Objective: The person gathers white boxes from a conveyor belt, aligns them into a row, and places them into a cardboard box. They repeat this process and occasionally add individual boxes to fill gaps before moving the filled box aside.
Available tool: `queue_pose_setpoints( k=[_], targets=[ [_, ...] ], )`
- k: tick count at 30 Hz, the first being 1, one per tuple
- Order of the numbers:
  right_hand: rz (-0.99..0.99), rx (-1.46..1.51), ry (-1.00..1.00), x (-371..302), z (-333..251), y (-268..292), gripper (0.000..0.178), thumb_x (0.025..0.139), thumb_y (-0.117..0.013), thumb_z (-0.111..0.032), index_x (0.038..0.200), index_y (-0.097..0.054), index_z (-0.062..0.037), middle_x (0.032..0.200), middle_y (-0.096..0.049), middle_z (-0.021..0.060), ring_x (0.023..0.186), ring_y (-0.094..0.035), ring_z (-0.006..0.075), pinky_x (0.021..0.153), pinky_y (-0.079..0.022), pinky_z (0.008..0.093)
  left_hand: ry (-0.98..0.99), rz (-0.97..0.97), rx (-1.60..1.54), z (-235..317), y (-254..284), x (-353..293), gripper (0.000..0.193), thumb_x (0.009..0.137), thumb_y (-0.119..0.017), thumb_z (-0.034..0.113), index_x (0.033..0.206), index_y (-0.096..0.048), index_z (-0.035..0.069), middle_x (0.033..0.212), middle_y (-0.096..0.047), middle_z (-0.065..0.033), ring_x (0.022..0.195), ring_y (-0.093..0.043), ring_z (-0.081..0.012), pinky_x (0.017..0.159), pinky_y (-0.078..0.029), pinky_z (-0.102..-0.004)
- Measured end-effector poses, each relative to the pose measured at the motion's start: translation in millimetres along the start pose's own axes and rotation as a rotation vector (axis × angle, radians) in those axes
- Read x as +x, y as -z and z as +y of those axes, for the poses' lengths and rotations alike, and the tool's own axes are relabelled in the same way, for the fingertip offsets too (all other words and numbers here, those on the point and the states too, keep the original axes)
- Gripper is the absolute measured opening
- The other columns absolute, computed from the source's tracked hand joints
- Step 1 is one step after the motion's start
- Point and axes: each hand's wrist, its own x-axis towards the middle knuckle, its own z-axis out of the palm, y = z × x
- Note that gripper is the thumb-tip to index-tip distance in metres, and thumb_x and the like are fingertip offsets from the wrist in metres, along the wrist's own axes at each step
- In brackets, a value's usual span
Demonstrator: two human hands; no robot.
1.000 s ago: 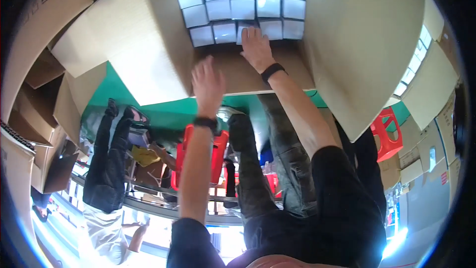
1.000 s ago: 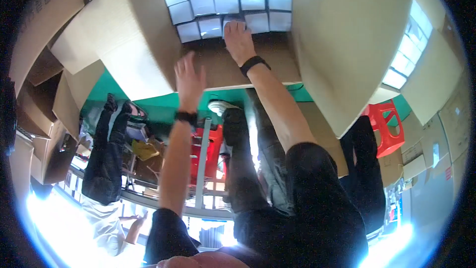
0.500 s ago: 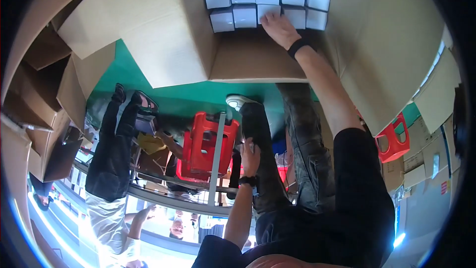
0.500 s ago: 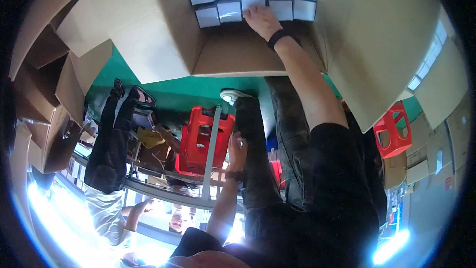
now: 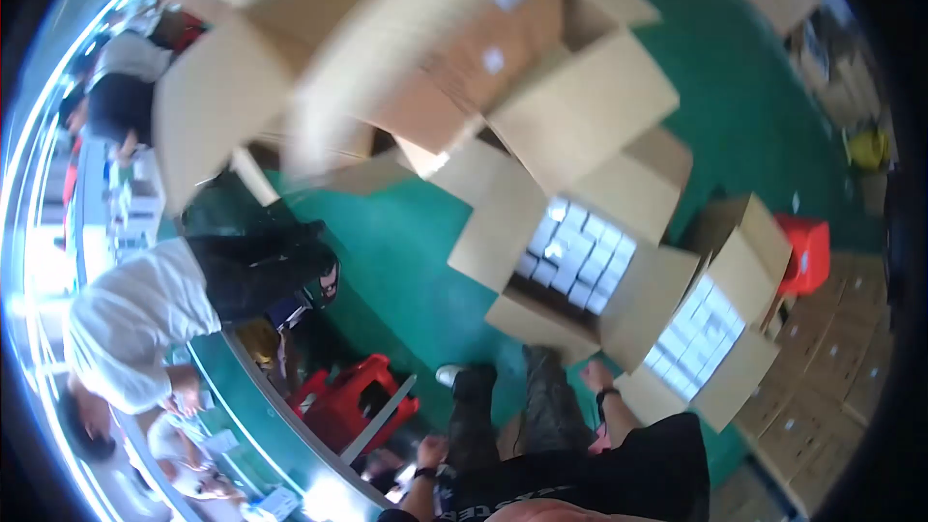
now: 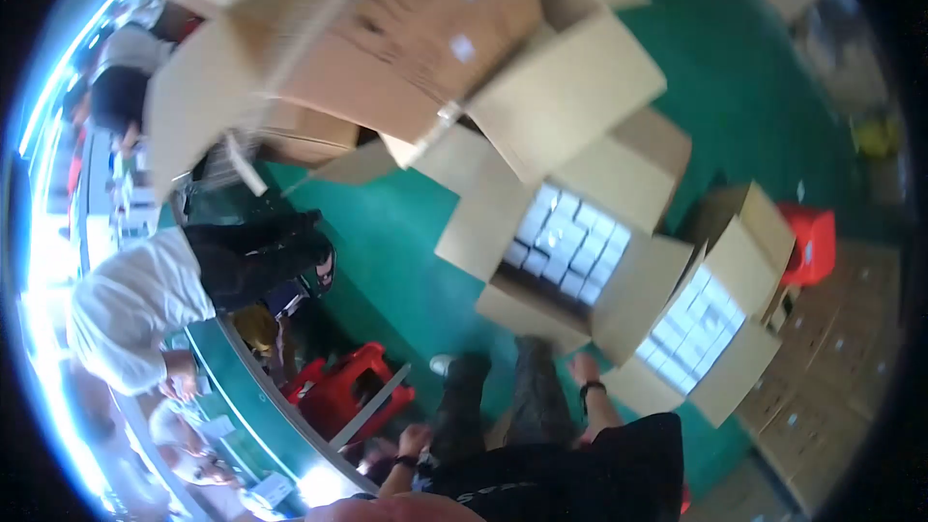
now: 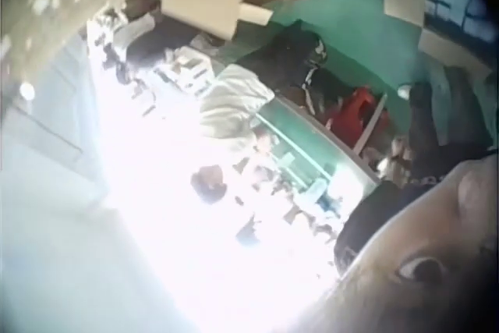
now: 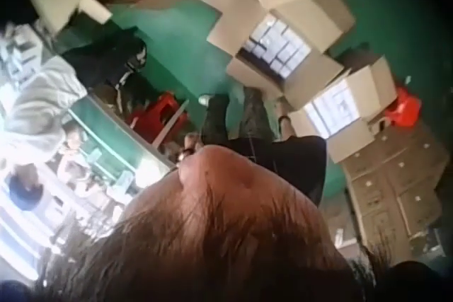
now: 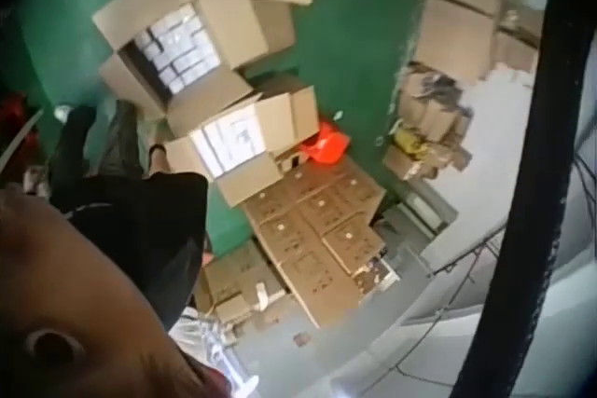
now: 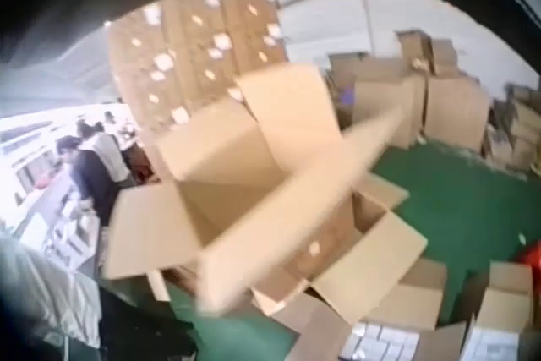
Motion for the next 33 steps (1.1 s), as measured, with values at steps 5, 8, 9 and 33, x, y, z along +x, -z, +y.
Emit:
queue_pose_setpoints(
  k=[5,8,9,33],
  targets=[
    [-0.257,-0.137,0.079,-57,-27,59,0.038,0.081,-0.072,-0.043,0.096,-0.074,-0.0083,0.094,-0.072,0.0155,0.089,-0.068,0.0362,0.076,-0.053,0.0462,0.129,0.305,-0.143,-36,83,-60,0.019,0.09,-0.066,0.022,0.087,-0.069,0.003,0.069,-0.066,-0.0075,0.06,-0.065,-0.0165,0.052,-0.052,-0.0321],
    [0.031,-0.056,0.375,-68,-107,54,0.038,0.083,-0.068,-0.044,0.096,-0.074,-0.0087,0.096,-0.071,0.0178,0.091,-0.067,0.038,0.08,-0.053,0.0469,-0.235,0.739,-0.106,-101,136,-72,0.031,0.094,-0.056,0.03,0.092,-0.069,0.002,0.078,-0.069,-0.0186,0.07,-0.068,-0.0318,0.065,-0.054,-0.0453],
    [-0.012,-0.182,0.209,-77,-118,62,0.037,0.085,-0.065,-0.043,0.098,-0.074,-0.0086,0.1,-0.071,0.0181,0.094,-0.067,0.0381,0.081,-0.053,0.0467,-0.07,0.832,0.107,-84,124,-87,0.03,0.095,-0.056,0.03,0.096,-0.069,0.003,0.087,-0.069,-0.0231,0.081,-0.068,-0.0386,0.075,-0.052,-0.0491],
    [-0.651,-0.659,1.424,-249,-687,-155,0.04,0.088,-0.061,-0.011,0.128,-0.056,-0.01,0.094,-0.069,0.0168,0.089,-0.068,0.0345,0.078,-0.054,0.044,0.327,0.747,-0.507,-107,184,-93,0.055,0.084,-0.075,0.035,0.113,-0.042,0.001,0.112,-0.063,-0.0274,0.103,-0.064,-0.0444,0.087,-0.052,-0.0526]
  ],
)
